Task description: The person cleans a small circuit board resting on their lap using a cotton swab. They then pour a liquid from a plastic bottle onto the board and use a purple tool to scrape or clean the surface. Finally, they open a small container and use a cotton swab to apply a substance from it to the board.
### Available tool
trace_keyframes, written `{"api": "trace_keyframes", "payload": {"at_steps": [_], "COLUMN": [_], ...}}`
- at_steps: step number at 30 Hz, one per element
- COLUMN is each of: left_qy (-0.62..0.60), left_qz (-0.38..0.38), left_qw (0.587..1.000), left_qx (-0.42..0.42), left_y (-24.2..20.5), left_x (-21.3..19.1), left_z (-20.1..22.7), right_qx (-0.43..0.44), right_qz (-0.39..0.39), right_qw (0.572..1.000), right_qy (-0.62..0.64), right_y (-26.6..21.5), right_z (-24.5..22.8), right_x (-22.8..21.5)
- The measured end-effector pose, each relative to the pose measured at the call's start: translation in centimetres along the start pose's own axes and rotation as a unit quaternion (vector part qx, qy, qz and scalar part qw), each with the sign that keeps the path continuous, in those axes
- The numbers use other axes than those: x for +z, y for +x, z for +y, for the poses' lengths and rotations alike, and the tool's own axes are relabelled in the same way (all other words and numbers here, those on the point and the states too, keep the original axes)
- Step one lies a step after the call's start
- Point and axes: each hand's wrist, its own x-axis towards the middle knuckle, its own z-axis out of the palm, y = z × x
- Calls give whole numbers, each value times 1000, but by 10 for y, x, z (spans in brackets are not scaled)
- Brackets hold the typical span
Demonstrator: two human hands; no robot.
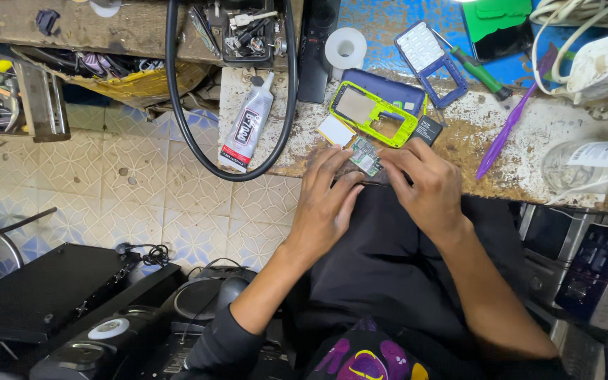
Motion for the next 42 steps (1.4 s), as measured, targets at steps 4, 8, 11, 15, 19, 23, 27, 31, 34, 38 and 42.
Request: {"api": "trace_keyframes", "payload": {"at_steps": [4,8,11,15,19,23,27,31,34,38,42], "left_qy": [-15,-11,-6,-4,-1,6,-3,-7,14,47,69], "left_qz": [-1,-7,-9,-7,-5,-11,-49,-47,-64,-59,-43], "left_qw": [1000,1000,1000,1000,1000,1000,999,999,998,997,997], "left_qx": [-2,1,6,10,8,10,4,15,21,13,19], "left_y": [2,3,3,4,3,2,5,6,5,4,1], "left_x": [-3,-4,-4,-6,-5,-6,-14,-16,-16,-10,-6], "left_z": [3,4,3,4,3,3,6,2,1,2,0], "right_qx": [8,23,57,84,70,59,72,80,82,70,65], "right_qz": [1,24,93,187,95,9,-15,-17,-25,-2,49], "right_qw": [1000,997,981,972,993,990,981,978,974,987,992], "right_qy": [0,69,161,111,-31,-130,-181,-193,-210,-146,-98], "right_y": [1,-2,-18,-6,3,-6,-15,-34,-51,-73,-88], "right_z": [-1,3,27,27,27,28,26,18,8,7,29], "right_x": [0,0,13,-17,-35,-42,-54,-58,-56,-41,-16]}}
